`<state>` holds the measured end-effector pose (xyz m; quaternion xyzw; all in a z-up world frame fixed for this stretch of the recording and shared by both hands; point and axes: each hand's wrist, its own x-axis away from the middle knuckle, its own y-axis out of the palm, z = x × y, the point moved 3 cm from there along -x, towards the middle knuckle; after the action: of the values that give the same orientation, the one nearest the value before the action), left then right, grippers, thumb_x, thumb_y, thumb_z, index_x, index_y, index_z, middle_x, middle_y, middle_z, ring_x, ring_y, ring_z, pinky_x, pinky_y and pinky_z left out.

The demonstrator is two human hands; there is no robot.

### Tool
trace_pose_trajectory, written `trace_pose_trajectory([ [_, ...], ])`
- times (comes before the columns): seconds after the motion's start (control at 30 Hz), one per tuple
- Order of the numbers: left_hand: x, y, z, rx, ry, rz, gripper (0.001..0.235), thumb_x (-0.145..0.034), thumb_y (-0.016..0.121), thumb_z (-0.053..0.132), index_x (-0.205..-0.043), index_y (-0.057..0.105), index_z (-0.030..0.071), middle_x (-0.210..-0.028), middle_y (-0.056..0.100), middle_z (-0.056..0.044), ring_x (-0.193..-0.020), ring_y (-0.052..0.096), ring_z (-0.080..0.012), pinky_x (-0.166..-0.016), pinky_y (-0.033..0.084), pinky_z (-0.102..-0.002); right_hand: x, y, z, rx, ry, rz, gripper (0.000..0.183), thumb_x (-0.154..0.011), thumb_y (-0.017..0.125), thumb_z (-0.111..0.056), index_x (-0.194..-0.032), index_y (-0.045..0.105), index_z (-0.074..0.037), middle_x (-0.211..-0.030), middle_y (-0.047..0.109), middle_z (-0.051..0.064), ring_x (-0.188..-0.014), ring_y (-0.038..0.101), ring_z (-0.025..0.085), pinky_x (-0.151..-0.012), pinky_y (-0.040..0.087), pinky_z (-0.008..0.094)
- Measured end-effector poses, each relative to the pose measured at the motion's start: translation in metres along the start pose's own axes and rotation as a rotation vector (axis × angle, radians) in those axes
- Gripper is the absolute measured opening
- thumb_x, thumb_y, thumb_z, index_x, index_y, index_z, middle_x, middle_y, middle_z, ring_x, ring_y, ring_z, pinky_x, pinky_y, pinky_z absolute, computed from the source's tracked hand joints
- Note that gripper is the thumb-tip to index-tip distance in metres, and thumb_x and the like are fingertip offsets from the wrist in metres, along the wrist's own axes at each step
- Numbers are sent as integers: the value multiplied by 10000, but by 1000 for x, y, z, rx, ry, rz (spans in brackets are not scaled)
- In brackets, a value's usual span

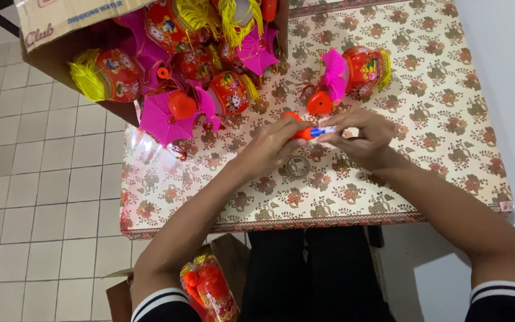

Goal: Assembling plastic toy lanterns by fitting components together and attaching handles.

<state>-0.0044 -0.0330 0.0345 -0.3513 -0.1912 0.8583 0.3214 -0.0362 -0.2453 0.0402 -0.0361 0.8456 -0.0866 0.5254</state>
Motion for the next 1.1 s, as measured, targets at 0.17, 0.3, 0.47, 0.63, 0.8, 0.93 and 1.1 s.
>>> trace_pose_trajectory([
  [0.17, 0, 4, 4, -7, -31, -37, 308, -1031, 605, 113, -1316, 635, 0, -996, 671, -206, -941, 691, -375, -798, 566, -449, -3, 11, -9, 396, 833, -651, 131, -963, 716, -229, -946, 769, -110, -1202, 754, 118, -1134, 713, 247, -1183, 405, 466],
  [0.3, -2, -6, 10, -16, -121, -5, 341, -1083, 496, 215, -1339, 614, 24, -1046, 684, -220, -964, 700, -381, -836, 574, -481, -1, 10, -6, 298, -28, -175, 197, -923, 791, -190, -1038, 779, -31, -1106, 747, 238, -829, 748, 258, -662, 611, 333],
  [0.47, -1, -22, 11, -100, -221, 61, 518, -1058, 459, 537, -1299, 639, 115, -1070, 718, -188, -964, 731, -387, -838, 572, -520, -2, 23, 15, 414, 14, -122, 205, -956, 748, -37, -1157, 773, -5, -1106, 734, 182, -937, 745, 303, -755, 601, 366],
  [0.63, -5, -20, 6, -379, -391, -25, 322, -982, 545, 423, -1008, 723, 155, -841, 745, -127, -750, 735, -353, -641, 571, -446, -44, 36, -15, 784, 26, -709, 208, -1061, 560, -192, -1182, 706, -107, -1126, 752, 137, -1057, 710, 260, -965, 492, 397],
  [0.8, -10, -26, 34, -381, -371, -137, 330, -988, 564, 325, -1106, 720, 59, -1051, 733, -238, -903, 734, -425, -707, 586, -501, -15, 34, 5, 773, 107, -711, 283, -1044, 561, -213, -1281, 641, -80, -1146, 723, 179, -1000, 675, 343, -843, 544, 418],
  [0.93, 6, -5, -10, -453, -266, -229, 317, -984, 619, 252, -1182, 685, 13, -1035, 714, -244, -918, 726, -422, -710, 599, -481, 8, 34, 28, 812, 196, -732, 285, -988, 639, -282, -1198, 635, -90, -1084, 721, 169, -982, 669, 326, -784, 574, 400],
  [1.1, -5, -19, 17, -485, -220, -224, 288, -987, 626, 224, -1184, 672, 18, -978, 692, -214, -904, 718, -387, -699, 602, -463, 19, 31, 41, 798, 153, -635, 274, -959, 698, -264, -1155, 680, -74, -1016, 726, 129, -937, 667, 295, -761, 563, 366],
])
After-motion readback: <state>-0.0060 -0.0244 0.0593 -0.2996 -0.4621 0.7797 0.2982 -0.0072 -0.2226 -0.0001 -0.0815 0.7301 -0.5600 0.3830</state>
